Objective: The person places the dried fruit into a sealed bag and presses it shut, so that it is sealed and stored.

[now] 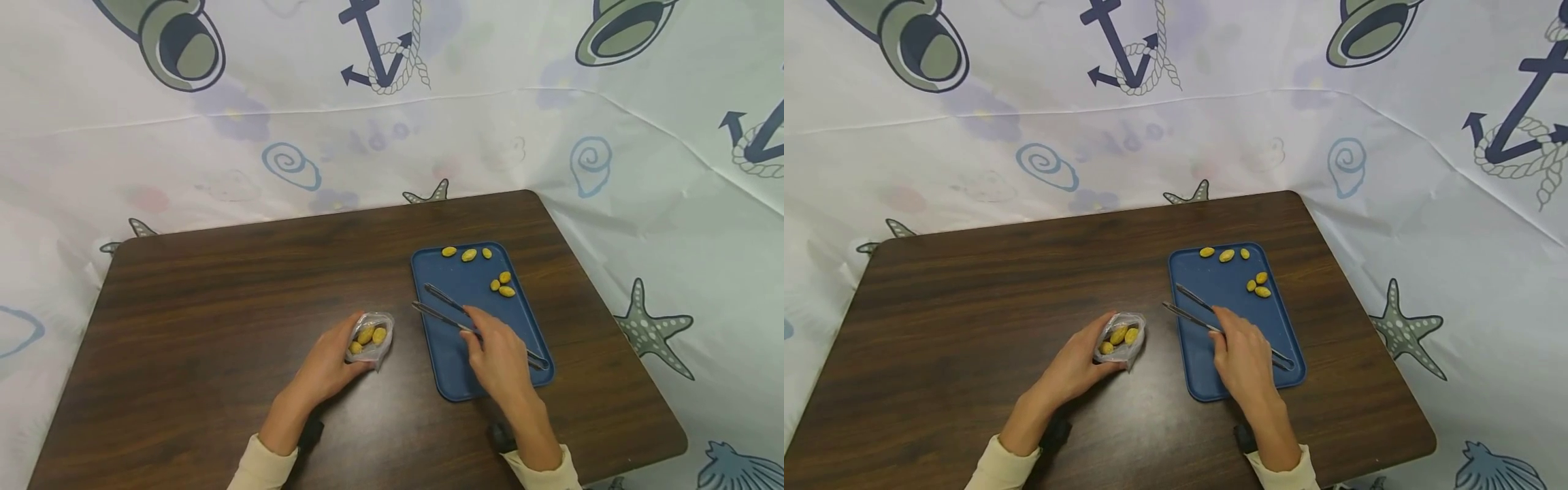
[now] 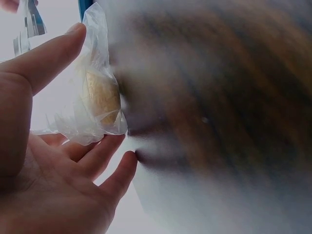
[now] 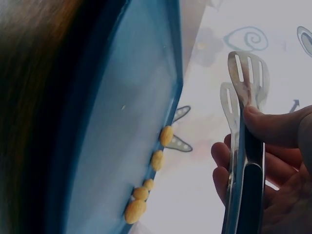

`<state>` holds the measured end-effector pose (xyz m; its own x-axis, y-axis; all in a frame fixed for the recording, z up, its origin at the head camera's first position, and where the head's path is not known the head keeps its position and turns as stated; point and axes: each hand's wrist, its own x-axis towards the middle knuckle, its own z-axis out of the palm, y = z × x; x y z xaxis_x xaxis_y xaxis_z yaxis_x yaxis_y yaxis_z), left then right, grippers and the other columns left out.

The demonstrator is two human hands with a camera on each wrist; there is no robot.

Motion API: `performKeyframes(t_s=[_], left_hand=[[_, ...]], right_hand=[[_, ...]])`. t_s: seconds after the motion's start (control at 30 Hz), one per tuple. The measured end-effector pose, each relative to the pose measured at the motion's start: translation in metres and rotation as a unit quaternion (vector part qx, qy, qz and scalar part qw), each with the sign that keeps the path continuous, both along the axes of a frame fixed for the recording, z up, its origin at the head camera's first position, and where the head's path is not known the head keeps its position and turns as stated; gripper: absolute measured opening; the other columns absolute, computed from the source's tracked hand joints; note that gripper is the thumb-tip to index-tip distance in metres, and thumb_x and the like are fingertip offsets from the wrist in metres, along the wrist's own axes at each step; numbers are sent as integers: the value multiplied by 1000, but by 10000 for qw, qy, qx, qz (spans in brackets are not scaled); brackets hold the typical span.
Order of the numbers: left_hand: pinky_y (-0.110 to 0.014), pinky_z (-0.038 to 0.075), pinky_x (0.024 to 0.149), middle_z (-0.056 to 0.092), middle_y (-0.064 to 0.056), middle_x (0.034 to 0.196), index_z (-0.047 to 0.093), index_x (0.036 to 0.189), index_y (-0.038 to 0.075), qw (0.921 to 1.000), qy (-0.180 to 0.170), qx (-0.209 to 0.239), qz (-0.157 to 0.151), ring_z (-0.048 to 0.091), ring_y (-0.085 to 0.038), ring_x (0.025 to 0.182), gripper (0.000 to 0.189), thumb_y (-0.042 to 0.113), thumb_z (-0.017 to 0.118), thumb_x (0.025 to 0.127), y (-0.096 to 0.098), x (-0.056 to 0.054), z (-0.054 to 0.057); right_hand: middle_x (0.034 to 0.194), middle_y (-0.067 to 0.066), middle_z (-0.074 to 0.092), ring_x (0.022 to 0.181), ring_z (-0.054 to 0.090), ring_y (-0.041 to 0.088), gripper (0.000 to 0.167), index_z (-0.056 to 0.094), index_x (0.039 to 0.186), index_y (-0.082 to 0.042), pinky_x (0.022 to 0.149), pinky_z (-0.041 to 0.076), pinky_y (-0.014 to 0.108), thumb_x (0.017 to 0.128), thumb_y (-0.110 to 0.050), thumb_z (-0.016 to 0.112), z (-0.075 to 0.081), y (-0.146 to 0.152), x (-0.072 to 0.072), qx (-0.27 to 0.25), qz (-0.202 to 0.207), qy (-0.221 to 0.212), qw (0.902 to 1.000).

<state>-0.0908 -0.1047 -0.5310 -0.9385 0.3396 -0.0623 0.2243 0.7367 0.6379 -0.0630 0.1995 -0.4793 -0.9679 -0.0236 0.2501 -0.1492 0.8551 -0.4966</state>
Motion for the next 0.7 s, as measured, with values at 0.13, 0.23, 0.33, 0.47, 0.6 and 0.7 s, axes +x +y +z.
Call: performKeyframes(t_s=[0.13,0.23,0.33,0.47,0.6,0.7], left_hand=[[-59,39,117,50,-17,157,35,160,11,10000,-72,-29,8,48,-39,144,95,33,87,84,0,0,1],[-59,39,117,49,-17,157,34,160,11,9999,-101,-47,13,48,-39,144,95,33,87,85,0,0,1],[-59,40,117,50,-17,157,34,160,11,9999,-96,-46,9,48,-39,143,95,33,87,84,0,0,1],[-58,40,117,50,-17,156,34,160,11,10000,-83,-26,6,48,-39,143,95,32,87,84,1,-1,1],[-59,40,117,50,-18,156,35,160,10,10000,-51,-15,4,48,-39,143,95,32,87,84,1,-1,1],[-59,39,117,50,-18,156,35,160,9,10000,-37,-22,-7,48,-39,144,94,32,87,85,0,-1,1]], right_hand=[[127,14,73,106,73,35,42,68,132,-8,85,59,57,91,-11,79,-2,2,0,105,-57,196,9997],[126,14,74,104,73,35,42,68,132,-8,84,59,57,91,-12,78,-4,5,-1,95,-101,241,9996],[126,15,74,103,74,35,43,67,133,-8,83,58,58,91,-12,78,-7,8,-1,24,-174,194,9997],[126,16,73,103,74,34,45,66,135,-8,84,58,58,92,-12,78,-9,12,-1,-61,-300,88,9995],[122,18,74,101,74,35,45,66,136,-7,83,58,58,92,-12,77,-10,16,-2,-52,-424,24,9991],[120,18,75,100,74,35,46,65,136,-8,82,57,58,92,-12,77,-11,20,-2,-42,-490,-22,9988]])
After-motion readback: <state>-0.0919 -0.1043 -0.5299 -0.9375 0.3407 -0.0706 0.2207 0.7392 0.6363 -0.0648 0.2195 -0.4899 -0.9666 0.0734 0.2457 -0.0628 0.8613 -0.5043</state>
